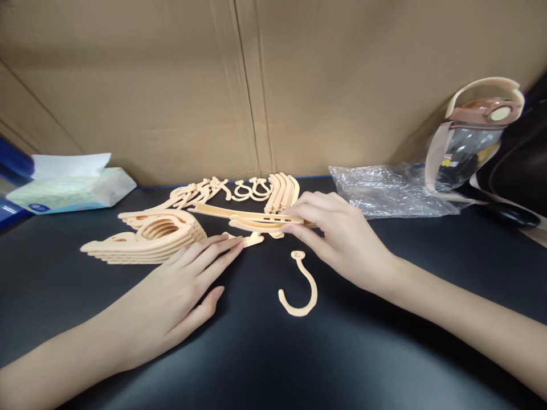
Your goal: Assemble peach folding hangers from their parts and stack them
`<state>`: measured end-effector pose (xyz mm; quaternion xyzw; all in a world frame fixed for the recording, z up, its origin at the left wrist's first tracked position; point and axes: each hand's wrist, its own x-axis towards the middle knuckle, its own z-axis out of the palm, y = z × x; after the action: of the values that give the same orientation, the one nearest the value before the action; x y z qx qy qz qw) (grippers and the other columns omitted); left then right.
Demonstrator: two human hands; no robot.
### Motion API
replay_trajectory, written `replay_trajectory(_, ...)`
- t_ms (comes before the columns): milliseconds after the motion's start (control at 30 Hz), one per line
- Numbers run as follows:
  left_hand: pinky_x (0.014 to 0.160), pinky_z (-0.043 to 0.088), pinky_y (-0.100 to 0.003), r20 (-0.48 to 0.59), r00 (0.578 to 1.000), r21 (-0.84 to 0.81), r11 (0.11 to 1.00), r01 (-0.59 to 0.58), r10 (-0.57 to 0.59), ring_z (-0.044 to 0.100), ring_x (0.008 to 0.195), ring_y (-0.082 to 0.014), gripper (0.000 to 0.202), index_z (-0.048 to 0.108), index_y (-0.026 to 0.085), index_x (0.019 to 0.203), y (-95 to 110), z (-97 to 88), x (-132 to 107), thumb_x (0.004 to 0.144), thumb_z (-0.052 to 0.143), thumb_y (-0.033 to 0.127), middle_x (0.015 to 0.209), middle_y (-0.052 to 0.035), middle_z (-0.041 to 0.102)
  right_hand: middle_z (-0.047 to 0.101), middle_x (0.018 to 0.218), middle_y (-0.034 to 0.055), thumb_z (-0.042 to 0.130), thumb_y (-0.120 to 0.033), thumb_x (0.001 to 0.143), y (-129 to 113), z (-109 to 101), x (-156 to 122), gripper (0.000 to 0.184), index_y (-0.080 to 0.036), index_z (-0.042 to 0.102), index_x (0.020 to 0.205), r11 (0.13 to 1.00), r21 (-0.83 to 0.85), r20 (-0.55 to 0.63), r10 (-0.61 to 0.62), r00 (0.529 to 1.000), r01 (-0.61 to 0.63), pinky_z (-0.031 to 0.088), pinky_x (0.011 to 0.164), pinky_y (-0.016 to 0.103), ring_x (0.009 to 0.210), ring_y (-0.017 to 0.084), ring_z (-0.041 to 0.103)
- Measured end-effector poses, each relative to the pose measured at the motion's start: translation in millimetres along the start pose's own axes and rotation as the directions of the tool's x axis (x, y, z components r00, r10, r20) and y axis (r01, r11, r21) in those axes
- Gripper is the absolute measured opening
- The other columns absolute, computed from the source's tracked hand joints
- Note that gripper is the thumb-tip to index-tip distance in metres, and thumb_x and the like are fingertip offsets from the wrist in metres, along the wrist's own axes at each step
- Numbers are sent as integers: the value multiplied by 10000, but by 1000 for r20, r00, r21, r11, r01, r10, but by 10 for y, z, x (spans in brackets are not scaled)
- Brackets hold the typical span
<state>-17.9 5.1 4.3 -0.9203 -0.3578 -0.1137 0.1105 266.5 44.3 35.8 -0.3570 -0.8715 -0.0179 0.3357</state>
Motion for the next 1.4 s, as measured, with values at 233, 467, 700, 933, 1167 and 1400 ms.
replay_trajectory(233, 1127, 348, -407, 39, 999, -3, 1000, -5, 5, 435, 1393, -254, 521, 375, 119, 1524, -10, -48, -3, 1016, 378, 231, 1532, -73, 507, 714, 953, 28, 618, -164, 970, -20, 29, -13, 97, -155, 693, 1032, 999, 10, -12, -51, 999, 51, 420, 812, 314, 841, 157, 621)
replay_trajectory(467, 1023, 465, -416, -17, 1000, -40, 999, -16, 16, 570, 1255, -293, 468, 453, 57, 1445, -2, -87, 38, 1010, 383, 214, 1414, -160, 586, 720, 937, 26, 620, -178, 970, 4, 30, -14, 94, -157, 695, 1020, 999, -12, -33, -39, 999, 39, 419, 827, 313, 844, 165, 631)
replay_trajectory(700, 994, 445, -405, 22, 999, -56, 998, -30, 31, 559, 1216, -281, 489, 447, 69, 1465, 13, -115, 73, 994, 411, 192, 1454, -139, 564, 730, 937, 44, 617, -165, 966, -3, 39, 5, 88, -150, 693, 1007, 998, -21, -30, -52, 998, 52, 418, 827, 329, 860, 179, 656)
replay_trajectory(933, 1042, 380, -378, 29, 997, -36, 997, -65, 66, 529, 1225, -242, 474, 429, 103, 1480, -71, -72, 63, 1021, 387, 212, 1521, -69, 518, 729, 930, 25, 618, -172, 971, 5, 34, 8, 83, -162, 691, 1009, 999, -21, -41, -41, 998, 40, 416, 842, 336, 857, 171, 652)
replay_trajectory(1167, 844, 494, -414, 3, 987, 153, 975, -162, 163, 662, 1002, -277, 327, 614, 62, 1261, -106, -72, 243, 1039, 388, 146, 1229, -143, 706, 740, 956, 36, 605, -196, 979, 0, 18, 20, 92, -176, 695, 985, 1000, -13, -62, -3, 998, 2, 429, 847, 344, 872, 186, 666)
replay_trajectory(1400, 707, 552, -351, 117, 985, 228, 962, -149, 125, 690, 818, -239, 495, 622, 59, 1245, -12, -195, 387, 844, 379, -100, 998, -112, 716, 724, 922, 26, 574, -214, 994, 63, -26, -5, 106, -210, 680, 983, 999, -37, -54, 20, 998, -22, 430, 826, 367, 837, 198, 650)
